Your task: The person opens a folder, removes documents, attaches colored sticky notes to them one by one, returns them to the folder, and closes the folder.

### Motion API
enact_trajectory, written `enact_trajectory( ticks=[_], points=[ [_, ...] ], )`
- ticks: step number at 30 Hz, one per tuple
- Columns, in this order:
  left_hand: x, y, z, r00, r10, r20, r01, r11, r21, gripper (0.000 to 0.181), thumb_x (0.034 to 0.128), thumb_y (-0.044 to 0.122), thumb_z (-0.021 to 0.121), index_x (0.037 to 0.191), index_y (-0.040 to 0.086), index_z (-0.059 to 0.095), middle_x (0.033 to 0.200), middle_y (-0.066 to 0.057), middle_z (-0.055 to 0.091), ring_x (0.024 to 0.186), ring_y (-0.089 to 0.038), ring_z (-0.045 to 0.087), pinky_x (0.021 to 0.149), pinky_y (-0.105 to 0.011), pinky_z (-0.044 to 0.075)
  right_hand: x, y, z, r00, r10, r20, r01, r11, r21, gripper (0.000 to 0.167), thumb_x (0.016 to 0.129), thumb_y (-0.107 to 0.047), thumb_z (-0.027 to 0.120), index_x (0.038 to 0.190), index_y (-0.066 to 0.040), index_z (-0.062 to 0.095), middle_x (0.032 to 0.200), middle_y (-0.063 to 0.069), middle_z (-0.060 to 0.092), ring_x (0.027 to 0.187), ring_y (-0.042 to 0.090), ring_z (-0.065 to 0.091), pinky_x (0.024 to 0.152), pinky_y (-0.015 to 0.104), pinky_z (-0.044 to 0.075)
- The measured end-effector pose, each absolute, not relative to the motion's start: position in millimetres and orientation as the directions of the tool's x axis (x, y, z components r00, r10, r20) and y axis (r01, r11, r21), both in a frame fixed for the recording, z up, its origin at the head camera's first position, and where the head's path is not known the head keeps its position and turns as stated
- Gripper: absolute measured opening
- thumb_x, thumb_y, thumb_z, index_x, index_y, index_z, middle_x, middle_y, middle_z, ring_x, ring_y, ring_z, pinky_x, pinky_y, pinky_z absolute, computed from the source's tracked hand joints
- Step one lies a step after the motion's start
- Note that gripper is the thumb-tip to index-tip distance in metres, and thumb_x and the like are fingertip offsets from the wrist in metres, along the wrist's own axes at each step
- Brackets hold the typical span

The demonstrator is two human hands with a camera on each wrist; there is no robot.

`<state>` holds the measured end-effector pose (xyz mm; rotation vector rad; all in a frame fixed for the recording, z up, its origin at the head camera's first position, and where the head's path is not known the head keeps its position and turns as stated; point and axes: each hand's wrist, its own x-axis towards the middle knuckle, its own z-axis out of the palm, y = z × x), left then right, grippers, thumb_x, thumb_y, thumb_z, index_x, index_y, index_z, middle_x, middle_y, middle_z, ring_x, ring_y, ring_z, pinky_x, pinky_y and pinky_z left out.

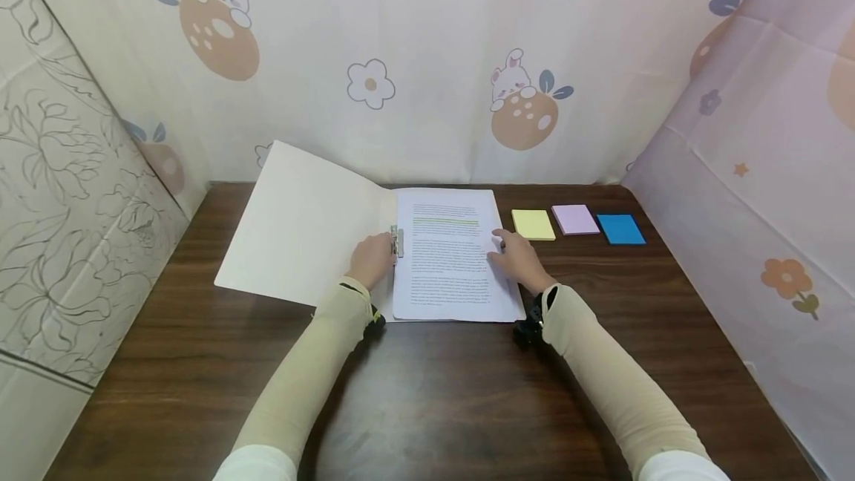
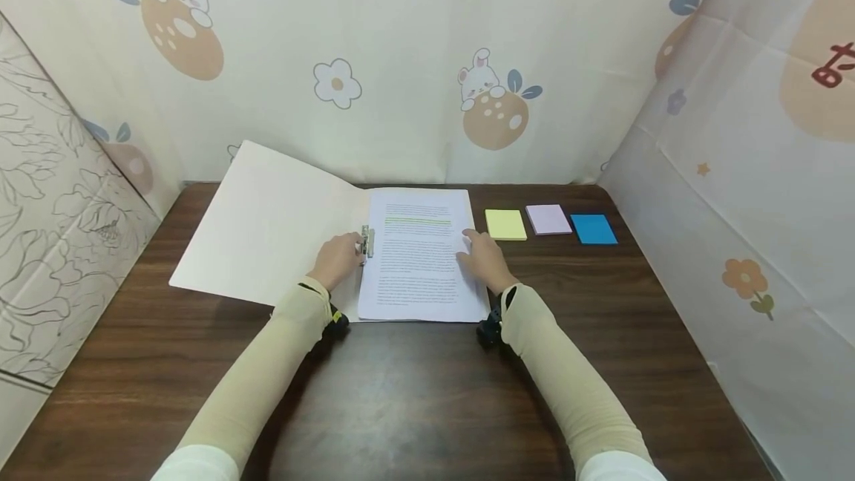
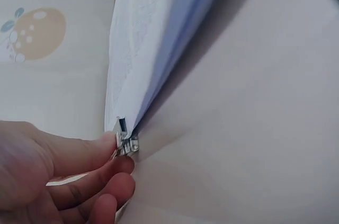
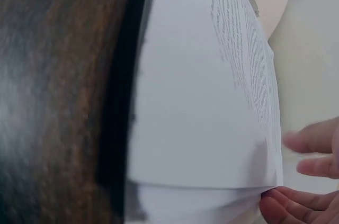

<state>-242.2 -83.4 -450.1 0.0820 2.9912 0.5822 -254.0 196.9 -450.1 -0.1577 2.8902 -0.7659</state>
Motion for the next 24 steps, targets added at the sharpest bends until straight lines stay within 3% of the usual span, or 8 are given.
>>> enact_trajectory(
  ticks=[4,7,11,18,24],
  points=[
    [-244,-84,-451,-0.991,0.032,-0.132,-0.029,0.899,0.437,0.023,0.0886,0.009,0.065,0.11,0.003,0.062,0.092,-0.01,0.069,0.071,-0.021,0.055,0.059,-0.029,0.041,-253,196,-452,-0.987,-0.086,-0.134,-0.003,0.849,-0.529,0.063,0.09,-0.007,0.06,0.146,0.005,0.035,0.125,0.027,0.056,0.106,0.033,0.055,0.091,0.046,0.047],
    [-244,-84,-450,-0.989,0.038,-0.145,-0.031,0.894,0.446,0.024,0.0887,0.01,0.066,0.111,0.003,0.061,0.091,-0.011,0.068,0.072,-0.021,0.056,0.059,-0.028,0.039,-253,196,-452,-0.983,-0.049,-0.178,0.058,0.831,-0.553,0.068,0.089,-0.004,0.06,0.147,0.009,0.029,0.132,0.03,0.052,0.116,0.037,0.054,0.096,0.048,0.048],
    [-246,-82,-450,-0.991,0.051,-0.123,-0.013,0.883,0.469,0.025,0.0883,0.008,0.067,0.111,0.001,0.059,0.093,-0.013,0.068,0.075,-0.022,0.057,0.063,-0.029,0.042,-255,198,-453,-0.974,-0.016,-0.225,0.115,0.822,-0.558,0.062,0.088,-0.005,0.061,0.141,0.014,0.037,0.139,0.032,0.048,0.124,0.04,0.052,0.099,0.048,0.048],
    [-246,-80,-448,-0.993,0.049,-0.106,-0.005,0.889,0.458,0.024,0.0872,0.005,0.066,0.108,-0.002,0.056,0.096,-0.018,0.067,0.083,-0.03,0.063,0.074,-0.039,0.051,-260,200,-454,-0.969,-0.015,-0.247,0.122,0.838,-0.531,0.045,0.086,-0.01,0.067,0.123,0.013,0.056,0.118,0.027,0.062,0.096,0.03,0.06,0.079,0.038,0.053],
    [-246,-76,-449,-0.993,0.032,-0.117,-0.019,0.911,0.411,0.021,0.0937,0.004,0.054,0.112,-0.006,0.054,0.099,-0.023,0.067,0.087,-0.032,0.066,0.075,-0.041,0.054,-264,198,-456,-0.964,-0.02,-0.266,0.124,0.849,-0.514,0.038,0.086,-0.008,0.069,0.117,0.012,0.06,0.113,0.026,0.063,0.088,0.028,0.058,0.072,0.033,0.051]
  ],
)
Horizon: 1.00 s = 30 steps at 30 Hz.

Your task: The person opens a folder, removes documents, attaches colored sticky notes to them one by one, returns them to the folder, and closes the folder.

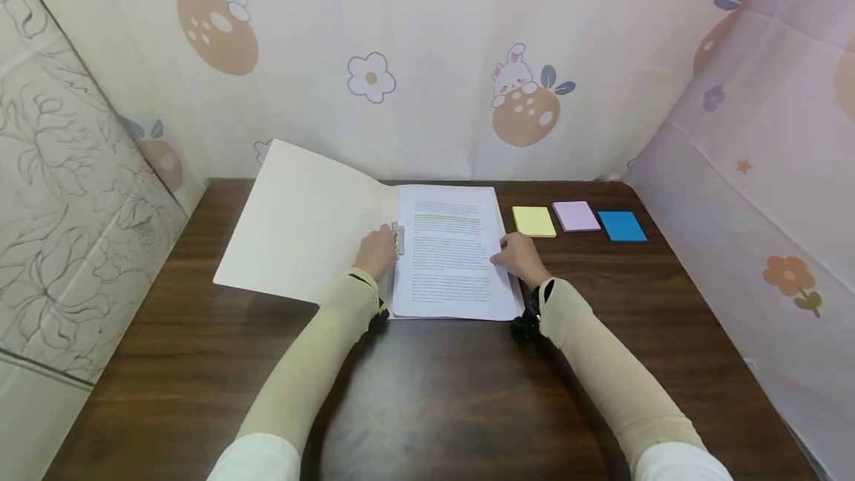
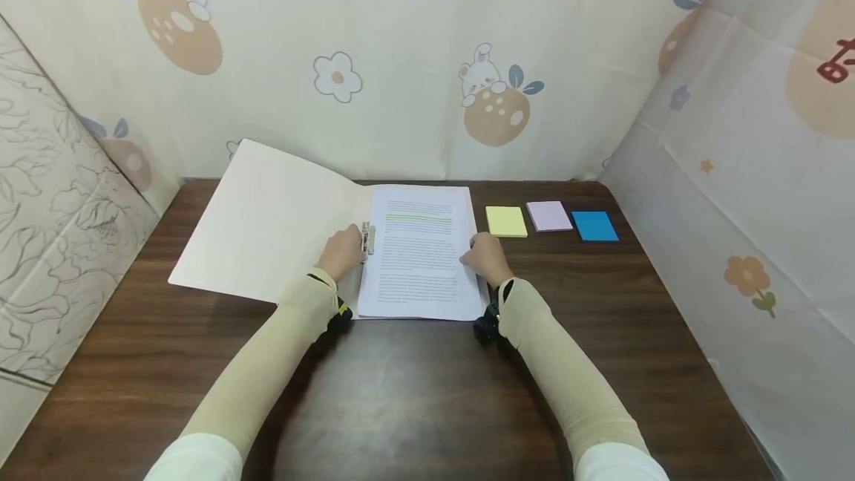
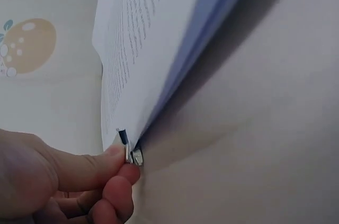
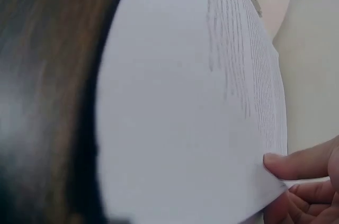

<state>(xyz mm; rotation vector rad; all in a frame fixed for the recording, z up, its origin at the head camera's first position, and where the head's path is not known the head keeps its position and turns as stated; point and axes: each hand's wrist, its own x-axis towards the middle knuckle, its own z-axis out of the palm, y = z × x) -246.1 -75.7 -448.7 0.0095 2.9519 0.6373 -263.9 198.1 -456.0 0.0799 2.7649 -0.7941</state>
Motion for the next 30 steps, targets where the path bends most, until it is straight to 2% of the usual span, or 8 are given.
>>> enact_trajectory(
  ticks=[5,15,23,25,30],
  points=[
    [-245,-73,-449,-0.993,0.033,-0.113,-0.014,0.922,0.388,0.021,0.0977,0.005,0.047,0.112,-0.008,0.055,0.099,-0.022,0.066,0.085,-0.031,0.067,0.072,-0.039,0.055,-265,195,-452,-0.957,-0.011,-0.29,0.142,0.854,-0.501,0.036,0.085,-0.007,0.07,0.114,0.012,0.062,0.112,0.026,0.064,0.085,0.027,0.059,0.071,0.033,0.052],
    [-245,-74,-449,-0.994,0.018,-0.112,-0.032,0.902,0.431,0.023,0.0924,0.002,0.055,0.113,-0.006,0.052,0.098,-0.021,0.066,0.088,-0.032,0.067,0.075,-0.04,0.054,-265,193,-449,-0.951,0.0,-0.31,0.162,0.852,-0.498,0.038,0.086,-0.007,0.07,0.118,0.011,0.06,0.115,0.026,0.063,0.09,0.028,0.059,0.076,0.035,0.052],
    [-247,-75,-437,-0.995,0.024,-0.098,-0.024,0.885,0.465,0.019,0.095,0.004,0.05,0.111,-0.006,0.054,0.097,-0.021,0.067,0.08,-0.029,0.063,0.065,-0.036,0.05,-265,195,-448,-0.956,-0.003,-0.295,0.151,0.852,-0.501,0.037,0.086,-0.007,0.069,0.117,0.011,0.059,0.114,0.026,0.062,0.09,0.028,0.059,0.075,0.034,0.052],
    [-248,-78,-435,-0.994,0.033,-0.104,-0.021,0.876,0.481,0.018,0.094,0.005,0.053,0.108,-0.005,0.059,0.099,-0.019,0.068,0.081,-0.027,0.062,0.067,-0.035,0.049,-266,196,-449,-0.953,-0.004,-0.303,0.154,0.854,-0.496,0.038,0.086,-0.008,0.069,0.118,0.011,0.059,0.115,0.026,0.062,0.09,0.028,0.06,0.074,0.034,0.052],
    [-250,-87,-433,-0.995,0.041,-0.095,-0.016,0.846,0.533,0.013,0.089,0.007,0.062,0.097,0.0,0.071,0.103,-0.015,0.072,0.092,-0.027,0.064,0.081,-0.038,0.051,-265,197,-453,-0.951,-0.013,-0.308,0.152,0.849,-0.506,0.037,0.086,-0.007,0.07,0.117,0.01,0.06,0.114,0.025,0.063,0.089,0.027,0.059,0.073,0.033,0.052]
  ],
)
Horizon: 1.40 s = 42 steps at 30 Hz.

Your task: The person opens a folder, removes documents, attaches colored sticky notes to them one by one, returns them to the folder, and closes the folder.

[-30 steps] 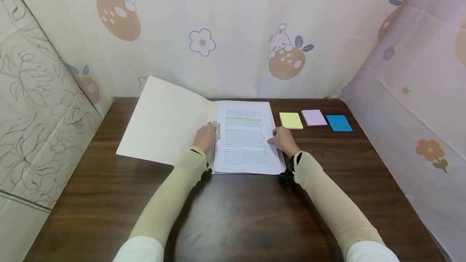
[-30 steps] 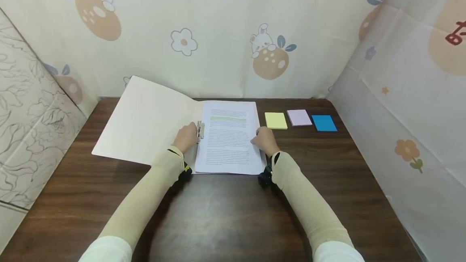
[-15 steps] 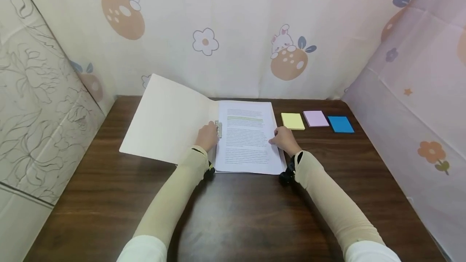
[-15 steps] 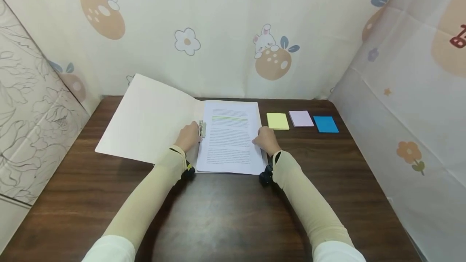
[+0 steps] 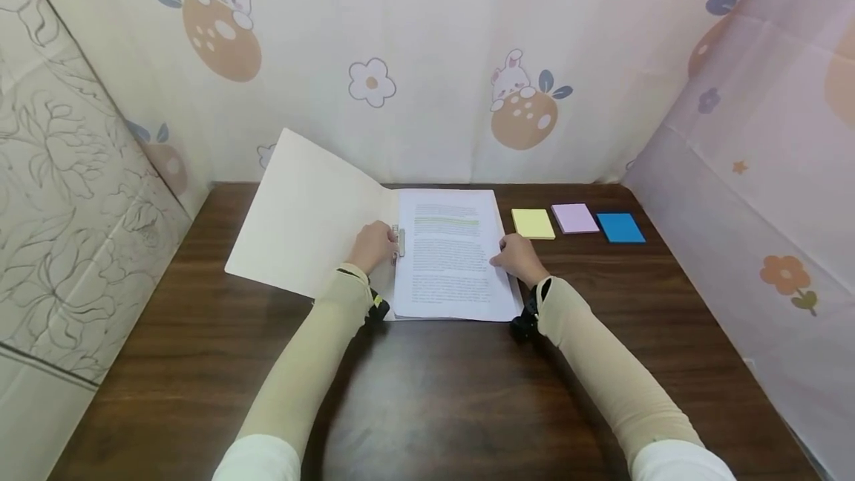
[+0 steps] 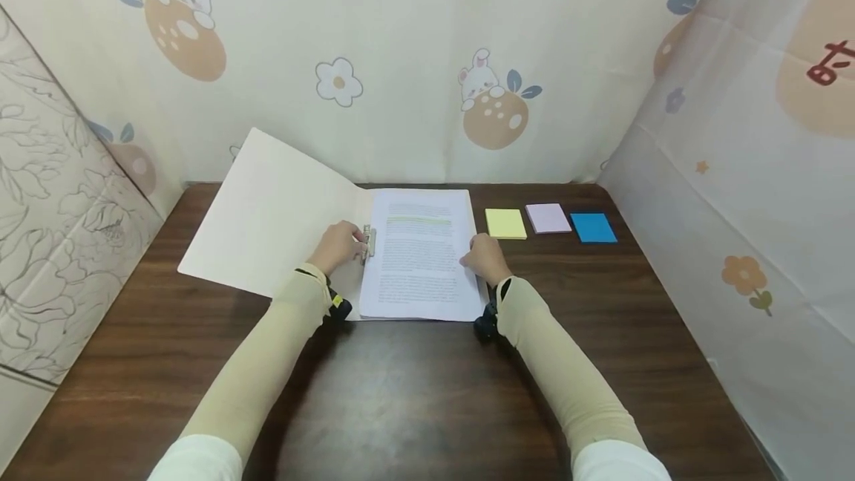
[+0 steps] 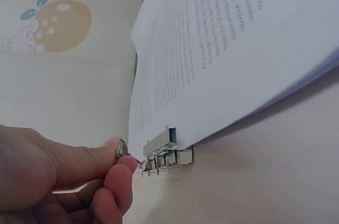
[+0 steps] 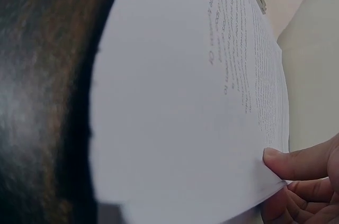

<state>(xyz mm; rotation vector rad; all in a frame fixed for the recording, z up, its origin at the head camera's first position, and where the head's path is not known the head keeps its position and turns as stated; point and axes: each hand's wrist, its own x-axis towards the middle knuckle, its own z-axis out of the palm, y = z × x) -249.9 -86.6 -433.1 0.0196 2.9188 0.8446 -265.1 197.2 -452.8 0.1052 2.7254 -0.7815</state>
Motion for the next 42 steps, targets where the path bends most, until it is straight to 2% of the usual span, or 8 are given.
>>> enact_trajectory(
  ticks=[3,6,10,15,20,28,36,42],
  points=[
    [-250,-90,-433,-0.994,0.032,-0.104,-0.033,0.823,0.567,0.016,0.0907,0.009,0.062,0.098,0.001,0.073,0.107,-0.014,0.072,0.093,-0.027,0.063,0.082,-0.037,0.051,-264,196,-455,-0.951,-0.019,-0.307,0.151,0.843,-0.517,0.037,0.086,-0.007,0.07,0.116,0.01,0.06,0.114,0.025,0.062,0.089,0.027,0.058,0.074,0.033,0.051],
    [-250,-92,-431,-0.993,-0.003,-0.12,-0.075,0.793,0.605,0.021,0.0938,0.013,0.059,0.102,0.0,0.073,0.107,-0.014,0.072,0.088,-0.025,0.061,0.073,-0.033,0.049,-264,195,-455,-0.956,-0.015,-0.294,0.148,0.839,-0.524,0.036,0.085,-0.007,0.07,0.116,0.01,0.06,0.112,0.024,0.062,0.089,0.027,0.057,0.074,0.034,0.051],
    [-251,-93,-430,-0.991,-0.059,-0.119,-0.123,0.743,0.657,0.025,0.097,0.017,0.055,0.103,0.001,0.073,0.1,-0.012,0.073,0.078,-0.021,0.058,0.062,-0.026,0.042,-265,196,-456,-0.961,-0.011,-0.275,0.145,0.83,-0.538,0.036,0.086,-0.007,0.07,0.116,0.01,0.06,0.111,0.024,0.062,0.089,0.027,0.057,0.074,0.033,0.05],
    [-252,-93,-434,-0.989,-0.098,-0.108,-0.146,0.679,0.72,0.029,0.0975,0.02,0.05,0.103,0.001,0.072,0.093,-0.011,0.072,0.074,-0.019,0.056,0.058,-0.023,0.038,-268,197,-456,-0.961,-0.007,-0.277,0.15,0.826,-0.543,0.041,0.086,-0.008,0.07,0.12,0.01,0.058,0.116,0.025,0.061,0.094,0.028,0.057,0.078,0.035,0.051],
    [-253,-94,-441,-0.99,-0.125,-0.061,-0.126,0.619,0.775,0.031,0.0959,0.023,0.051,0.105,0.002,0.072,0.093,-0.012,0.073,0.081,-0.021,0.063,0.065,-0.026,0.045,-267,201,-452,-0.953,0.002,-0.302,0.194,0.769,-0.609,0.043,0.087,-0.007,0.068,0.125,0.008,0.055,0.116,0.023,0.059,0.095,0.028,0.056,0.078,0.035,0.049],
    [-257,-93,-442,-0.992,-0.124,-0.017,-0.086,0.578,0.812,0.034,0.0968,0.028,0.053,0.111,0.003,0.07,0.102,-0.013,0.072,0.095,-0.026,0.064,0.086,-0.039,0.051,-263,209,-454,-0.94,-0.003,-0.342,0.252,0.669,-0.699,0.035,0.089,-0.008,0.065,0.121,0.004,0.056,0.101,0.015,0.057,0.075,0.02,0.054,0.063,0.026,0.042],
    [-257,-92,-441,-0.992,-0.128,-0.02,-0.088,0.554,0.828,0.034,0.0983,0.027,0.052,0.121,0.006,0.065,0.114,-0.014,0.068,0.106,-0.028,0.062,0.091,-0.042,0.05,-263,214,-460,-0.931,0.016,-0.365,0.291,0.636,-0.715,0.039,0.091,-0.011,0.066,0.125,0.004,0.058,0.105,0.016,0.061,0.074,0.018,0.056,0.062,0.025,0.045],
    [-258,-91,-440,-0.992,-0.125,-0.021,-0.084,0.53,0.844,0.039,0.0977,0.026,0.052,0.131,0.008,0.059,0.117,-0.014,0.068,0.104,-0.029,0.064,0.091,-0.043,0.05,-262,217,-458,-0.939,0.013,-0.344,0.28,0.61,-0.741,0.035,0.09,-0.011,0.065,0.121,0.005,0.06,0.1,0.015,0.062,0.072,0.018,0.056,0.061,0.025,0.046]
  ],
)
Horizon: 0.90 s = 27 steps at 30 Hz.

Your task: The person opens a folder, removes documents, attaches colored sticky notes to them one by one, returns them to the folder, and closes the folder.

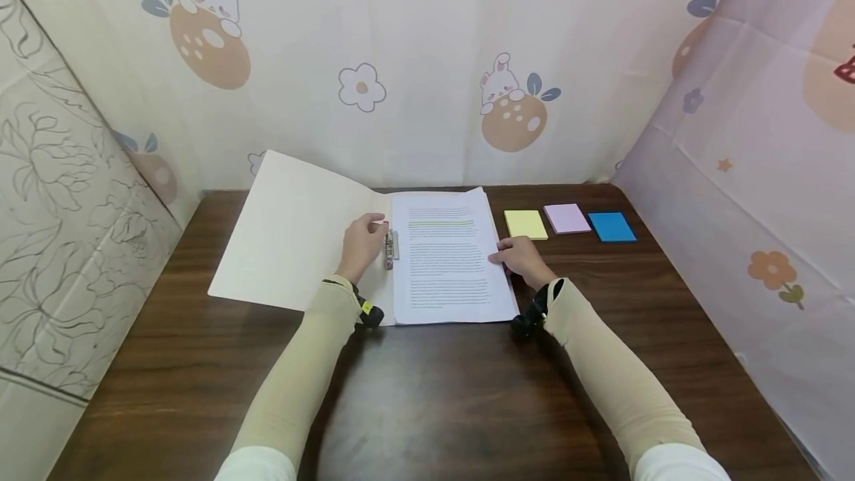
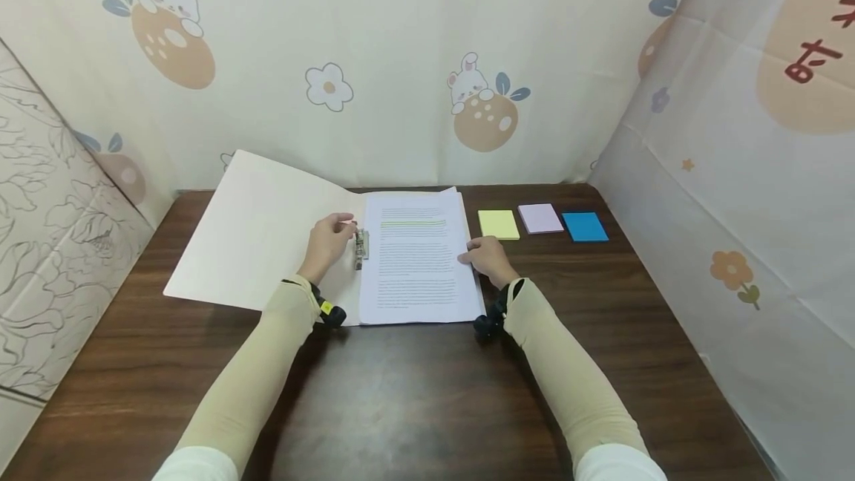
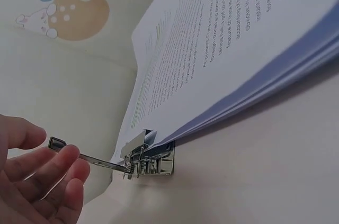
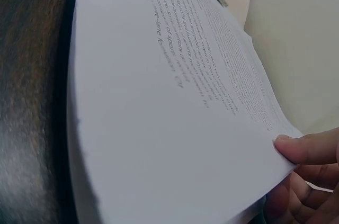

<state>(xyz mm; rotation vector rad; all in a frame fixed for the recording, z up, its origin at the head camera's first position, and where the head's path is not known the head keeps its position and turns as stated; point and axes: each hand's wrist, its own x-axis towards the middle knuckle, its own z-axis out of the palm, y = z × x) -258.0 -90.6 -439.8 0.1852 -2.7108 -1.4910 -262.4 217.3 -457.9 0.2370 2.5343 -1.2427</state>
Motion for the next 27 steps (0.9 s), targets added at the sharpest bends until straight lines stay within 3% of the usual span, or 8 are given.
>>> enact_trajectory(
  ticks=[16,27],
  points=[
    [-256.7,-87.2,-441.8,-0.996,-0.073,-0.056,-0.085,0.492,0.867,0.053,0.0982,0.021,0.053,0.148,0.011,0.037,0.136,-0.015,0.059,0.125,-0.031,0.057,0.1,-0.045,0.048,-260.6,219.3,-457.6,-0.934,0.028,-0.356,0.304,0.585,-0.752,0.034,0.095,-0.014,0.059,0.124,0.003,0.058,0.103,0.014,0.063,0.077,0.018,0.057,0.063,0.025,0.047],
    [-255.7,-88.0,-447.4,-0.99,-0.069,-0.121,-0.139,0.505,0.852,0.048,0.0976,0.022,0.049,0.144,0.011,0.044,0.138,-0.015,0.057,0.127,-0.031,0.055,0.102,-0.044,0.048,-259.5,218.7,-457.5,-0.928,0.034,-0.371,0.32,0.583,-0.747,0.036,0.095,-0.015,0.059,0.127,0.002,0.057,0.106,0.015,0.062,0.079,0.019,0.057,0.065,0.025,0.047]
  ],
)
